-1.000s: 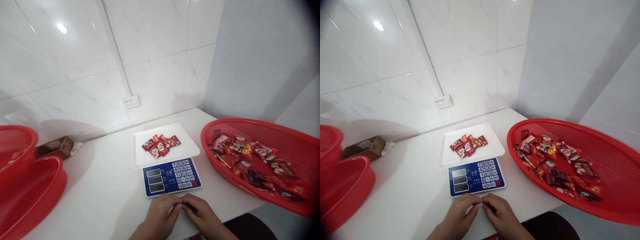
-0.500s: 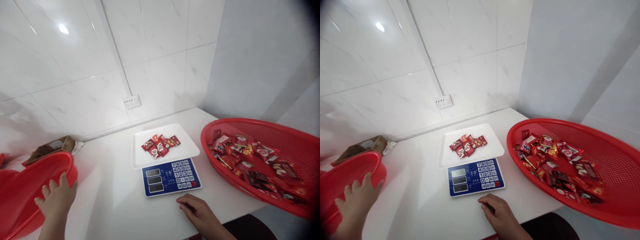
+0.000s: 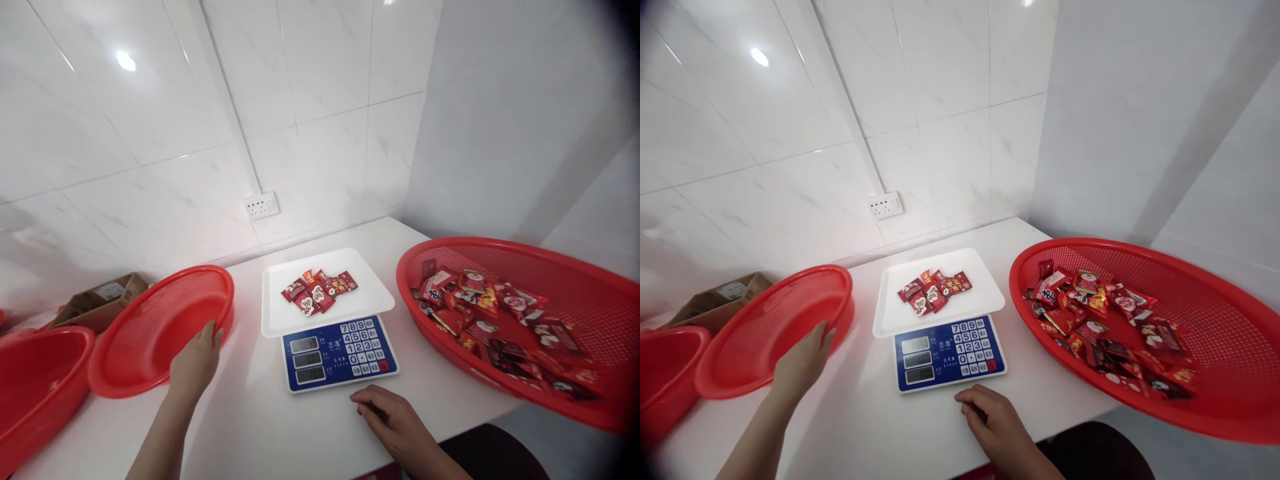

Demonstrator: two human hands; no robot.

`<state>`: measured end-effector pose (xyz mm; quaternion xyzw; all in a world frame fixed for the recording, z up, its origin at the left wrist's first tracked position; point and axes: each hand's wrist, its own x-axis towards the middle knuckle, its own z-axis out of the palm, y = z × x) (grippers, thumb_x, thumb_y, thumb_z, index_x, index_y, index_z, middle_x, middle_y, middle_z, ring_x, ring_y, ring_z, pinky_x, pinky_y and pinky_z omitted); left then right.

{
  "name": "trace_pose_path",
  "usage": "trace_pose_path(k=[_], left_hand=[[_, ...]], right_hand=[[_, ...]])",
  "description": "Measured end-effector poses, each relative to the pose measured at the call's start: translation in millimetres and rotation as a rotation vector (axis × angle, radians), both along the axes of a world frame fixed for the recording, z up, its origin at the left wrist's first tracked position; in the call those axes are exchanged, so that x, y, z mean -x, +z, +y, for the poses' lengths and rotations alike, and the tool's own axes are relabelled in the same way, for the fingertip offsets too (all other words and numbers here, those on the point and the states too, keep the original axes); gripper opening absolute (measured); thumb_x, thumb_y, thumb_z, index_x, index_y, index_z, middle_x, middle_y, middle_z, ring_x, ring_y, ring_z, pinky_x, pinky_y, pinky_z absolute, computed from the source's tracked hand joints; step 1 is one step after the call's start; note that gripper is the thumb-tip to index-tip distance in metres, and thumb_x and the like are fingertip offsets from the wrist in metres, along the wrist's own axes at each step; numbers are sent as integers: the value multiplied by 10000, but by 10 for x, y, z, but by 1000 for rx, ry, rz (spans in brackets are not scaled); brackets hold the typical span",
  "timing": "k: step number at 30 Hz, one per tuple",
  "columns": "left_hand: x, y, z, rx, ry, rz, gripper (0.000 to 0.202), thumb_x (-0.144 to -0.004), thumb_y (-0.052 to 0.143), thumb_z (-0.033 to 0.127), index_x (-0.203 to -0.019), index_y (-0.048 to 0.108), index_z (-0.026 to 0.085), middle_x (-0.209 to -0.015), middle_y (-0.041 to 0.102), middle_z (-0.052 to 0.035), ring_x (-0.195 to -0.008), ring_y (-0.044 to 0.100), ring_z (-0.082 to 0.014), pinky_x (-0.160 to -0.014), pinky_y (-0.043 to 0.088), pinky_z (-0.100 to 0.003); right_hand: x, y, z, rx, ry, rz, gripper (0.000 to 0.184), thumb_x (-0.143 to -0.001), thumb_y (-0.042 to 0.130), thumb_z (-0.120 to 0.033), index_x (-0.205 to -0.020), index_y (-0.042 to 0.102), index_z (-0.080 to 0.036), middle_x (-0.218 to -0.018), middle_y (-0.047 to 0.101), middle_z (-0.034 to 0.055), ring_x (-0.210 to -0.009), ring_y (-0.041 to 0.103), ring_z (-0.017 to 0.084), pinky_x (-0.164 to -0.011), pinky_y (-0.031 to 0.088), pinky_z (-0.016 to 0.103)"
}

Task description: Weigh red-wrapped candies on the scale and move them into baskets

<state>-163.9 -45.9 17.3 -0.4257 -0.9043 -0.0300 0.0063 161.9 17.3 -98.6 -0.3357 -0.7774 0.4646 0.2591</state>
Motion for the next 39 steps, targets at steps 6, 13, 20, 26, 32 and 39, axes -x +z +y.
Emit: trace_pose_path(k=[6,13,20,26,32,39], left_hand=[[-224,2,269,-77,-179,-68,474,-913,202,394,-1257,421,153,-1181,599,-153,-1021,590,-303,-712,481,-393],[-561,211,700,-172,-547,-212,549,-882,344,475,-1358,292,206,-1429,363,-80,-1325,292,-201,-1054,297,-341],[-704,70,1258,40,-733,-310,871,-667,610,582,-1359,315,142,-1437,316,-188,-1346,203,-359,-1063,239,-482],[-689,120,1357,10,-745,-293,550,-688,627,420,-1176,511,196,-1157,565,-125,-1086,515,-298,-862,436,-384],[-728,159,1320,-92,-736,-270,197,-729,578,227,-925,583,241,-884,613,-24,-837,585,-205,-718,439,-291],[-635,211,1320,-235,-651,-235,177,-798,470,168,-951,533,232,-926,651,-29,-824,599,-182,-681,440,-263]], right_hand=[[7,-28,4,-20,-11,0,245,-855,434,-287,-916,657,-208,-850,679,54,-790,629,189,-717,492,294],[17,-44,17,-29,-10,-4,243,-851,436,-287,-906,658,-205,-841,682,55,-781,631,190,-709,495,297],[16,-90,9,-47,-25,-20,245,-847,429,-280,-901,658,-212,-815,678,46,-740,624,181,-670,491,283],[22,-69,-4,-58,-22,-24,256,-853,416,-301,-896,653,-212,-807,675,46,-732,621,179,-665,488,278],[30,-94,7,-55,-21,-7,242,-848,429,-297,-891,654,-217,-814,677,46,-738,626,181,-668,490,274],[25,-93,4,-46,-22,-17,253,-854,423,-303,-900,655,-214,-826,679,45,-748,626,184,-671,494,282]])
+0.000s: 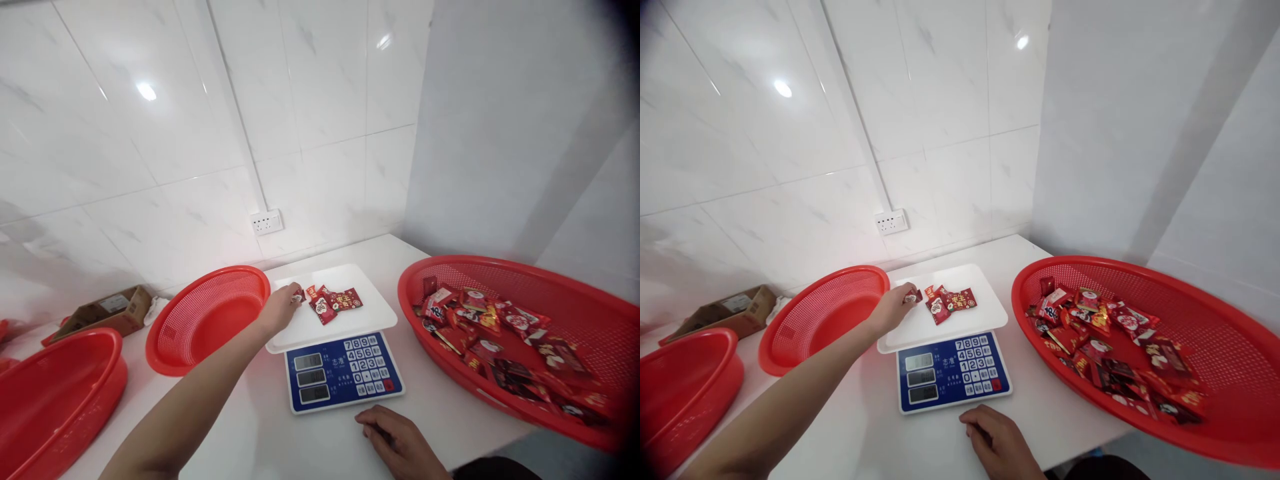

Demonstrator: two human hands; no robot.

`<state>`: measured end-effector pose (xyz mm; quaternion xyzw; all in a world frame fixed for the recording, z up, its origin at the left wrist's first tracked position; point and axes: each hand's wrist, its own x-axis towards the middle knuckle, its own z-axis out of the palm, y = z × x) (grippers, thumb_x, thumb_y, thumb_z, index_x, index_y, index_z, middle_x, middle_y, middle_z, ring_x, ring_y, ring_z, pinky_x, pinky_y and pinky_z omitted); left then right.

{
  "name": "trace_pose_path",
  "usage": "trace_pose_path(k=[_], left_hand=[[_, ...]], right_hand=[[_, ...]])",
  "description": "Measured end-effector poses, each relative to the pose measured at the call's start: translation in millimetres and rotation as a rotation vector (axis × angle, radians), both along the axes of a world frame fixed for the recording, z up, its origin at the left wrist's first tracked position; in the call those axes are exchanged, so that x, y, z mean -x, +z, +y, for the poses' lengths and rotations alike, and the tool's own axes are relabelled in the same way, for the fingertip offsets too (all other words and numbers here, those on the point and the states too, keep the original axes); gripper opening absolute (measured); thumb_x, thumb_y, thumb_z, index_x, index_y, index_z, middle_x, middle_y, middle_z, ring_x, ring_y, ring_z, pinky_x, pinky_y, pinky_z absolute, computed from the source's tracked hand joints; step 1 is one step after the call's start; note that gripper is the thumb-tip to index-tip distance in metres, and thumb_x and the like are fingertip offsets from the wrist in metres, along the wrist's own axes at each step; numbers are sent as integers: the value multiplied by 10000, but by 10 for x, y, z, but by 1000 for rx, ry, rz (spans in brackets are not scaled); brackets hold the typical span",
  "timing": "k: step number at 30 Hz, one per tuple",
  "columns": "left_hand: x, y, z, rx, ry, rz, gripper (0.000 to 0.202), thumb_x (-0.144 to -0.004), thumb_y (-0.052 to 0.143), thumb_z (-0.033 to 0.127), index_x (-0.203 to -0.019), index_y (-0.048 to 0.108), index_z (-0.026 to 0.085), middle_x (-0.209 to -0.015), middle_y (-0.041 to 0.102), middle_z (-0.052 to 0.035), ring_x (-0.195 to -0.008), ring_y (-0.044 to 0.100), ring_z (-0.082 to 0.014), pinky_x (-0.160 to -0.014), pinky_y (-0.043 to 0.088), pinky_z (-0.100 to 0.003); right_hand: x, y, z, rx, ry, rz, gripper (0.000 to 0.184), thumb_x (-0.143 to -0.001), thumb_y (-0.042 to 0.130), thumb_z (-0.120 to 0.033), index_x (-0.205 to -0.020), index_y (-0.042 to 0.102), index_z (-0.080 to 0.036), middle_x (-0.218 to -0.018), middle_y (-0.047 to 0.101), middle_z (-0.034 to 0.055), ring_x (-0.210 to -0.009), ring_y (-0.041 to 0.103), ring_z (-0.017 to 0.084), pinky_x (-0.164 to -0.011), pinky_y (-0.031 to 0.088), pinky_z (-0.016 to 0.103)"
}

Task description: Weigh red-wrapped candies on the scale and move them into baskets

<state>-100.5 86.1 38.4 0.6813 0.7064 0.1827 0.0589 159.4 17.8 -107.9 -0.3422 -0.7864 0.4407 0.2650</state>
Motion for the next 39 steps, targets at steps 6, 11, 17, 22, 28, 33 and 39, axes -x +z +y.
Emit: trace_pose_path(k=[6,11,17,22,28,33,39], left_hand=[[455,295,-114,-91,199,11,230,-845,416,236,-1067,474,233,-1001,664,-33,-834,617,-169,-672,460,-254],[844,434,-302,-66,386,108,439,-830,425,278,-1254,377,174,-1097,607,-147,-867,615,-267,-649,467,-351],[563,213,-261,-35,184,138,515,-846,430,387,-1309,363,171,-1382,406,-145,-1284,349,-283,-989,348,-415],[-20,-78,14,76,-131,91,687,-807,482,515,-1366,305,157,-1459,322,-104,-1358,221,-223,-1102,211,-345],[-313,-236,283,130,-185,32,854,-721,600,499,-1385,252,91,-1386,391,-198,-1315,285,-342,-1050,287,-450],[-311,-243,270,48,-119,1,588,-756,588,296,-1288,407,123,-1196,504,-167,-1136,479,-300,-945,401,-400],[-191,-220,114,-53,-46,-17,444,-743,536,105,-1173,500,209,-1100,522,-60,-963,569,-162,-872,449,-256]], right_hand=[[9,-13,7,-6,0,10,249,-848,425,-304,-887,654,-215,-809,676,42,-741,622,180,-677,493,275],[15,-69,7,-26,-11,40,255,-843,424,-310,-863,659,-214,-782,674,40,-711,618,177,-644,482,264],[35,-120,10,-51,-27,82,248,-836,433,-326,-838,657,-219,-756,671,35,-678,613,179,-617,475,268],[34,-137,8,-58,-38,87,265,-842,419,-328,-844,659,-218,-770,678,44,-703,619,181,-639,485,273],[11,-94,10,-68,-32,47,250,-841,430,-294,-880,664,-211,-784,683,40,-700,629,175,-630,490,257],[5,-124,41,-88,-15,54,242,-837,433,-273,-876,662,-206,-786,686,44,-709,633,173,-648,494,251],[15,-183,45,-92,-2,92,249,-840,420,-291,-859,656,-212,-764,677,48,-686,628,171,-636,493,248]])
